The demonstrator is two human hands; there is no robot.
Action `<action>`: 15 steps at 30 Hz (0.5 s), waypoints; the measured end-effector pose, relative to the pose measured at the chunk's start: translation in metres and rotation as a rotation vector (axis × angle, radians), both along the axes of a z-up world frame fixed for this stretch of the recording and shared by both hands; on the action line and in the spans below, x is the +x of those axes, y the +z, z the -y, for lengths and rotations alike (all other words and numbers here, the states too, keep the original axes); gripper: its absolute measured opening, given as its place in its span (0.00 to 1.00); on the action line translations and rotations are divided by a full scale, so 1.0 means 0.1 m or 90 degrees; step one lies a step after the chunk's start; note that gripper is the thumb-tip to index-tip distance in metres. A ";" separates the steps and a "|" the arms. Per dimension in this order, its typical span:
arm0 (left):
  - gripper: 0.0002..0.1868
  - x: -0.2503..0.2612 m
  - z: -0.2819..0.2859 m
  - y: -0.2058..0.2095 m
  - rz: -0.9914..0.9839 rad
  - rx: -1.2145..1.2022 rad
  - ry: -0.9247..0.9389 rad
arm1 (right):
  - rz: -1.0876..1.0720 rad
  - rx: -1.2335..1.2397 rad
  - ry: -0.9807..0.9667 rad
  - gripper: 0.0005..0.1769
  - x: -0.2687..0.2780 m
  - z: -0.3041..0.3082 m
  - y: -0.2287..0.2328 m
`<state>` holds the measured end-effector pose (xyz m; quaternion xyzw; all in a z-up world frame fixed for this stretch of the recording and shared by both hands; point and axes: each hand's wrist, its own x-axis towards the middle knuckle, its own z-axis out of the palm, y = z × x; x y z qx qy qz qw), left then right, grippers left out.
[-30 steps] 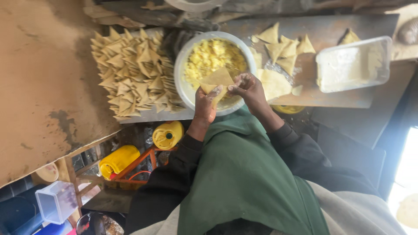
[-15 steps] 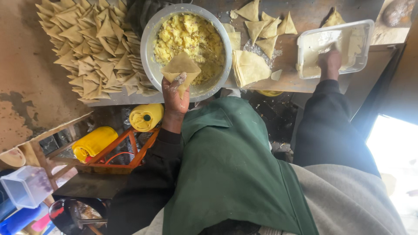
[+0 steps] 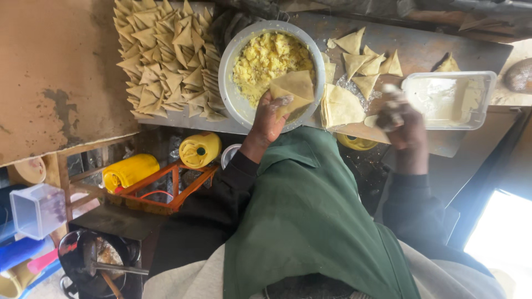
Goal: The person folds triangular dough sheets, fills them with a yellow mixture from a bowl, and seals them into samosas. The finished samosas are placed on a metal tray next to the workstation.
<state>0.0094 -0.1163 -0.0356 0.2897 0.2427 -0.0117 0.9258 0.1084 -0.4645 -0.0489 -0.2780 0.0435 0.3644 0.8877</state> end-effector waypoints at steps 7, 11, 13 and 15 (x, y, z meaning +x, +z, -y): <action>0.18 0.15 -0.05 0.47 0.069 0.041 -0.106 | 0.940 -0.664 0.121 0.35 -0.23 -1.26 0.88; 0.19 -0.03 -0.32 0.71 0.055 0.019 -0.078 | 0.959 -0.675 0.152 0.35 -0.30 -1.37 1.18; 0.19 -0.12 -0.39 0.72 0.031 0.053 -0.061 | 0.790 -0.625 0.183 0.30 -0.33 -1.47 1.22; 0.18 -0.16 -0.40 0.66 0.062 0.060 -0.080 | 0.841 -0.665 0.281 0.35 -0.31 -1.63 1.18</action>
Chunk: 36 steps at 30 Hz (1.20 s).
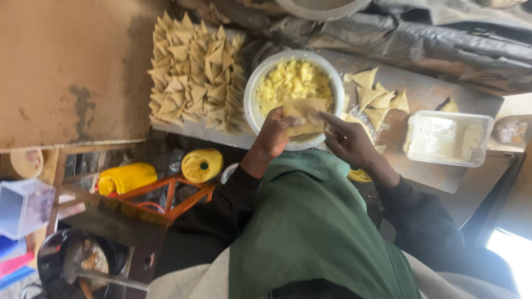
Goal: The person folds triangular dough sheets, fills them with a yellow mixture from a bowl, and seals them into samosas. The finished samosas are placed on a metal tray next to the workstation.
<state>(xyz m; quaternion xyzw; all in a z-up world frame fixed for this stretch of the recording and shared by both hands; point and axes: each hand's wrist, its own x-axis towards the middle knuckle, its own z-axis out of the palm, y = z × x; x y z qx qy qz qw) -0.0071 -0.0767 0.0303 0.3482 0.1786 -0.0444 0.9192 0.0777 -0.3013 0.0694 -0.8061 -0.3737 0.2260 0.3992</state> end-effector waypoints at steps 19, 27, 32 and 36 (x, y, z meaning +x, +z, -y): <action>0.19 -0.31 -0.47 0.12 0.101 0.037 0.207 | 0.277 -0.129 0.009 0.37 0.03 -0.87 0.27; 0.18 -0.31 -0.53 -0.10 0.081 0.107 0.193 | 0.039 0.078 0.000 0.37 0.06 -0.87 -0.12; 0.18 -0.20 -0.55 -0.03 0.023 0.332 0.126 | -0.412 0.195 0.055 0.41 0.02 -0.98 -0.02; 0.16 -0.18 -0.64 0.07 0.042 0.386 0.047 | 0.175 -0.008 0.118 0.41 -0.14 -1.09 0.14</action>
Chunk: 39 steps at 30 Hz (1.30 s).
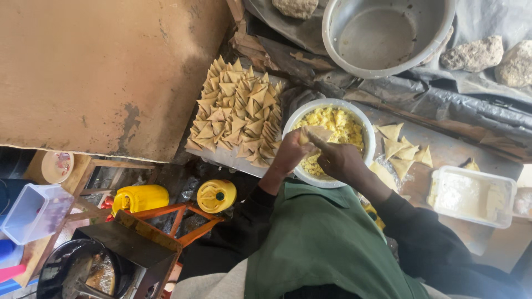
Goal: The person folds triangular dough sheets, fills them with a yellow mixture from a bowl, and seals them into samosas. The finished samosas are placed on a metal tray next to the workstation.
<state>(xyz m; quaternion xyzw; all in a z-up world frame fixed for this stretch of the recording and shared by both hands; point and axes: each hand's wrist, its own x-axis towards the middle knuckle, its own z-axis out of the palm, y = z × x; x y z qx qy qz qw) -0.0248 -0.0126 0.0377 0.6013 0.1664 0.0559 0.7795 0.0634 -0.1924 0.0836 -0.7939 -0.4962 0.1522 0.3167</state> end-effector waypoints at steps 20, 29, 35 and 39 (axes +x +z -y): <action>0.15 -0.22 -0.11 -0.48 0.209 -0.203 0.148 | 0.021 -0.003 -0.089 0.40 0.03 -0.01 -0.34; 0.18 -0.06 -0.10 -0.51 0.074 -0.338 0.193 | -0.043 -0.071 -0.007 0.42 0.08 -0.01 -0.15; 0.15 -0.09 -0.04 -0.58 0.013 -0.252 0.155 | -0.116 -0.066 -0.006 0.40 0.13 0.00 -0.14; 0.17 -0.08 -0.06 -0.51 0.041 -0.270 0.150 | 0.113 -0.065 0.000 0.33 0.22 0.00 -0.10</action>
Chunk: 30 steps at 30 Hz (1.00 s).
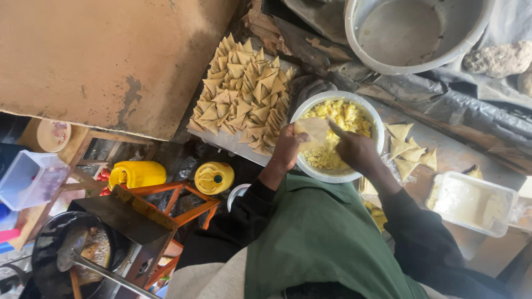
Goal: The person folds triangular dough sheets, fills them with a yellow mixture from a bowl, and seals them into samosas. The finished samosas are placed on a metal tray next to the workstation.
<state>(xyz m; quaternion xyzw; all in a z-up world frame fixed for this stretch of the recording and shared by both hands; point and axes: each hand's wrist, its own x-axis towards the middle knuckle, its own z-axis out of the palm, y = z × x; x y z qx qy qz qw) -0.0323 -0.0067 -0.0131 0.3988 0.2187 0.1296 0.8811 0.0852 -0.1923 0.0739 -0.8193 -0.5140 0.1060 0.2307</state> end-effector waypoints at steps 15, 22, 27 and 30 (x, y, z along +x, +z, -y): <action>0.29 -0.05 0.22 0.12 0.018 0.212 -0.177 | -0.511 0.253 -0.175 0.33 0.03 -0.27 0.05; 0.22 -0.07 0.23 -0.11 -0.024 0.102 -0.105 | -0.522 0.225 -0.171 0.39 0.01 -0.16 0.05; 0.24 -0.08 0.19 -0.03 0.057 -0.125 -0.089 | -0.478 0.244 -0.072 0.42 -0.30 -0.16 0.05; 0.25 -0.12 0.14 0.08 0.050 -0.100 -0.152 | -0.551 0.268 -0.098 0.37 -0.22 -0.12 0.12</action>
